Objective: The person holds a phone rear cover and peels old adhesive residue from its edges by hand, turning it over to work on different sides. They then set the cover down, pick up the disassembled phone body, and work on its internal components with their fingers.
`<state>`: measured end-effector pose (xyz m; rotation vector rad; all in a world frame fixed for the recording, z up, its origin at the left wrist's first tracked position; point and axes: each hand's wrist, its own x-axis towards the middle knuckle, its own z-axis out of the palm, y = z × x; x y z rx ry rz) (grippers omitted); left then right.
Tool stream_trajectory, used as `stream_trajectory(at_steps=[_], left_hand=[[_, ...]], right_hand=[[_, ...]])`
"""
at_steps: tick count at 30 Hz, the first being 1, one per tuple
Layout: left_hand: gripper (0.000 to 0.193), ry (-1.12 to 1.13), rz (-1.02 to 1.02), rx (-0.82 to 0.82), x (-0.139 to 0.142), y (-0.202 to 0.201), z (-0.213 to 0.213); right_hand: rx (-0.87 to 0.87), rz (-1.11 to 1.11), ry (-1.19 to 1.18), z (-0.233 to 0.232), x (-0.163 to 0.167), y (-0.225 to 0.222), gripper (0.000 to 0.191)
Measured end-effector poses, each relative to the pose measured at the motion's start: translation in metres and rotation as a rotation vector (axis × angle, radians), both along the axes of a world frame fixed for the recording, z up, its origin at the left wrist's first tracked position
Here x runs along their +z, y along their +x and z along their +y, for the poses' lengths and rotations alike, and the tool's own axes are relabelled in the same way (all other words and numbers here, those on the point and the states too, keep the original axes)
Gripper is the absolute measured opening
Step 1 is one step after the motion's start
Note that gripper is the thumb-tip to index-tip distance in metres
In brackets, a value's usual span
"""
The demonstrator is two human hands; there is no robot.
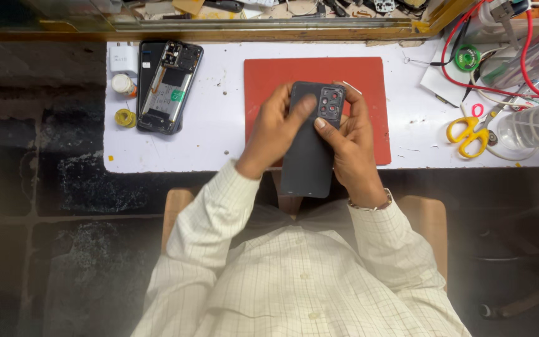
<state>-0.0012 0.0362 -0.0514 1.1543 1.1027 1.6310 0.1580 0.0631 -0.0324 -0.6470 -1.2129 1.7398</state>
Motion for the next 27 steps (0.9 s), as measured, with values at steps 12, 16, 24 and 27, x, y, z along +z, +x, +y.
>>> stream_trajectory(at_steps=[12,16,24,27], left_hand=[[0.019,-0.086,0.108,-0.124,0.015,-0.007,-0.017],[0.018,-0.062,0.279,-0.101,0.021,-0.006,-0.019],[0.018,-0.101,0.293,-0.049,0.026,-0.003,-0.013],[0.017,-0.12,0.211,-0.048,0.026,-0.006,-0.012]], right_hand=[[0.056,-0.384,0.193,0.039,0.028,0.01,0.015],[0.024,-0.456,0.267,0.043,0.017,0.005,0.018],[-0.107,-0.434,0.295,0.047,0.0,-0.007,0.038],[0.056,-0.31,0.143,0.043,0.013,0.003,0.024]])
